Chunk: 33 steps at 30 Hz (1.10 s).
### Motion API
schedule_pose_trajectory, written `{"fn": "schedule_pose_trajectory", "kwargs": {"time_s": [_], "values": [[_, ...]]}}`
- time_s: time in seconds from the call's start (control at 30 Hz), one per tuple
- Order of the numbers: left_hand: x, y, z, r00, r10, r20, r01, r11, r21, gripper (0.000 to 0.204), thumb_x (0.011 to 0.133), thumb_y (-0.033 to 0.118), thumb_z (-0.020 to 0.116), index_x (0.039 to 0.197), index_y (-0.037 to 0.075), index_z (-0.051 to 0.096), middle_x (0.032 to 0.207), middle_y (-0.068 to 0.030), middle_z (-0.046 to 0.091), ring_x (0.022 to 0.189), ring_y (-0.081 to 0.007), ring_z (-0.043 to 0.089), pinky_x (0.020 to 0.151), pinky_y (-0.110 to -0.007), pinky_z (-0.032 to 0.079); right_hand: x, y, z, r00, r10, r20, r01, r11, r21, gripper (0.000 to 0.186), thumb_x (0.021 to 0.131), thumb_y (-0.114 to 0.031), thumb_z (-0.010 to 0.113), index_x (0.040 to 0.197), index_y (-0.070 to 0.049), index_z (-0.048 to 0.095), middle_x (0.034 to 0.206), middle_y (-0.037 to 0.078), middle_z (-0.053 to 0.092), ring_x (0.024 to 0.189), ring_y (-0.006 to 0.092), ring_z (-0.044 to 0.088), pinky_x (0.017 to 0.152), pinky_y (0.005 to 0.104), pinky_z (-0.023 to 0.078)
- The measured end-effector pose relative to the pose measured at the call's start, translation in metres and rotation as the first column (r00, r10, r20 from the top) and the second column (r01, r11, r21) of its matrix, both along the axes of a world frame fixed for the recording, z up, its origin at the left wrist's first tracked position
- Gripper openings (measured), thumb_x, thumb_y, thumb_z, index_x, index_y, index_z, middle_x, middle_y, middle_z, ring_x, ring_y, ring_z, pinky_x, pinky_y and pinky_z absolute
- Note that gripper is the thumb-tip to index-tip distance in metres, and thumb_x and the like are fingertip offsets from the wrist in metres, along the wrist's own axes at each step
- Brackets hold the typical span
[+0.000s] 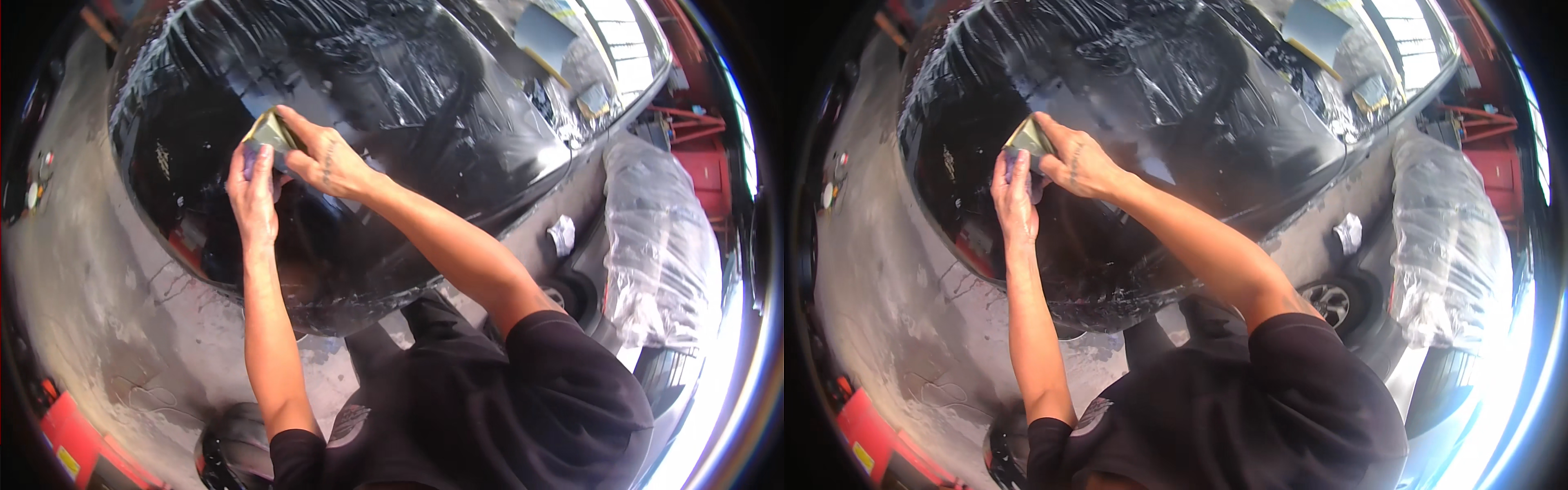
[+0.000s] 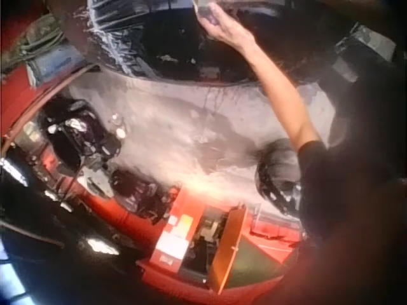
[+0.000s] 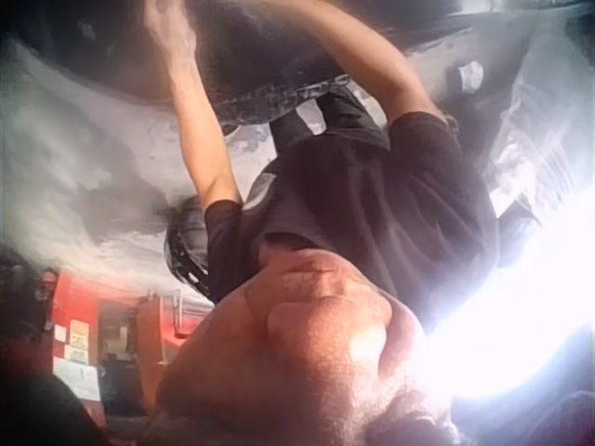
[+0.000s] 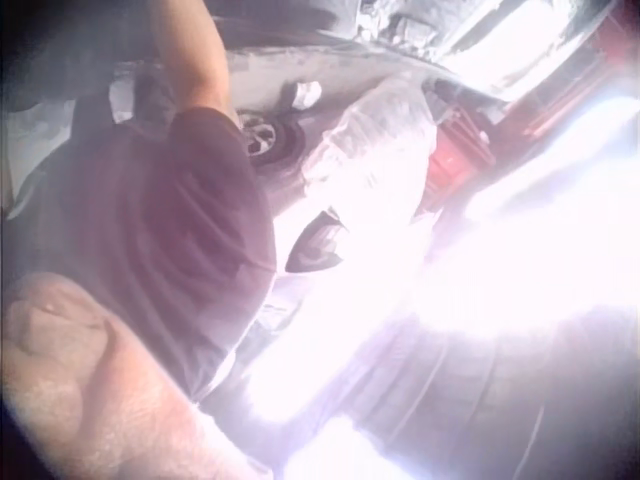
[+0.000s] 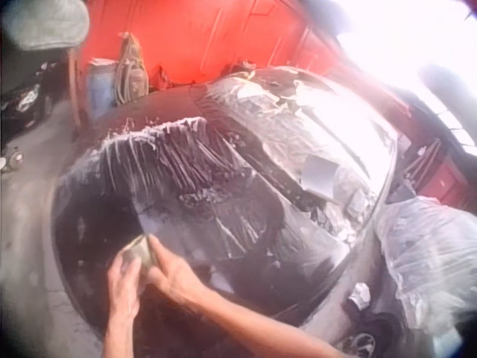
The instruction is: The person scrubs the hood of a black car with a yellow sponge and a purple cloth. They repeatedly wipe the surface, occasionally dipping the sponge into a bucket of water to rinse it. The person works methodically across the hood, ensuring the surface is thoroughly cleaned.
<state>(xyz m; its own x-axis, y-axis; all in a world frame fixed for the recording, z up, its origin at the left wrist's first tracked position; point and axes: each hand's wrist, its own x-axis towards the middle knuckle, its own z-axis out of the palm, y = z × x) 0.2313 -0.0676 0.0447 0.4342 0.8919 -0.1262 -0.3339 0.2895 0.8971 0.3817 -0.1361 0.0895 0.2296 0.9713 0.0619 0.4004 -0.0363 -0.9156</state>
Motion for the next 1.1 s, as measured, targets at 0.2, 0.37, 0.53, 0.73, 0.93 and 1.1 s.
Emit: {"fn": "schedule_pose_trajectory", "kwargs": {"time_s": [0.2,0.37,0.53,0.73,0.93,1.1], "values": [[-0.016,-0.006,0.001,0.986,-0.128,0.105,0.131,0.991,-0.027,0.027,0.113,0.024,0.064,0.132,0.006,0.065,0.115,-0.003,0.069,0.102,-0.0135,0.069,0.083,-0.036,0.063,0.004,-0.002,-0.014,0.993,0.015,0.117,-0.021,0.999,0.048,0.086,0.1,-0.042,0.074,0.16,0.01,0.042,0.143,0.034,0.061,0.132,0.0467,0.063,0.112,0.0471,0.05],[-0.019,-0.014,0.013,0.981,-0.177,0.081,0.181,0.983,-0.045,0.036,0.112,0.025,0.067,0.141,0.006,0.063,0.128,-0.0053,0.069,0.11,-0.0174,0.069,0.087,-0.039,0.06,0.011,-0.016,0.013,0.982,-0.001,-0.189,-0.024,0.991,-0.132,0.088,0.097,-0.048,0.078,0.159,0.006,0.048,0.143,0.033,0.063,0.134,0.0412,0.064,0.112,0.0444,0.05],[-0.01,-0.017,0.006,0.999,0.001,0.051,0.005,0.993,-0.12,0.037,0.112,0.024,0.066,0.142,0.004,0.062,0.133,-0.0096,0.068,0.114,-0.0209,0.069,0.09,-0.041,0.061,0.016,-0.02,0.002,0.956,-0.24,-0.167,0.261,0.959,0.112,0.055,0.095,-0.03,0.072,0.136,0.006,0.065,0.122,0.018,0.074,0.113,0.0275,0.071,0.098,0.0403,0.056],[-0.032,0.019,-0.033,0.923,0.367,-0.117,-0.35,0.926,0.143,0.028,0.113,0.021,0.062,0.134,0.001,0.064,0.117,-0.0094,0.071,0.103,-0.0176,0.07,0.076,-0.033,0.058,0.083,-0.015,0.023,0.861,-0.45,-0.237,0.452,0.891,-0.046,0.035,0.1,-0.032,0.071,0.113,0.001,0.068,0.1,0.01,0.074,0.089,0.0166,0.07,0.075,0.0394,0.057],[-0.054,0.043,-0.065,0.674,0.646,-0.36,-0.193,0.623,0.758,0.039,0.11,0.02,0.065,0.141,-0.003,0.061,0.143,-0.0243,0.059,0.131,-0.0398,0.061,0.108,-0.048,0.049,0.224,0.044,0.043,0.75,-0.565,0.345,0.537,0.824,0.182,0.047,0.091,-0.027,0.079,0.123,0.003,0.062,0.106,0.022,0.073,0.093,0.0344,0.072,0.082,0.0486,0.057],[-0.049,0.045,-0.081,0.557,0.715,-0.423,-0.106,0.566,0.817,0.041,0.109,0.024,0.065,0.144,0.003,0.061,0.151,-0.0256,0.055,0.14,-0.044,0.053,0.112,-0.056,0.041,0.322,0.118,0.066,0.278,-0.413,0.867,0.516,0.826,0.228,0.05,0.09,-0.031,0.082,0.124,0.002,0.067,0.119,0.029,0.074,0.115,0.0475,0.071,0.099,0.0549,0.056]]}}
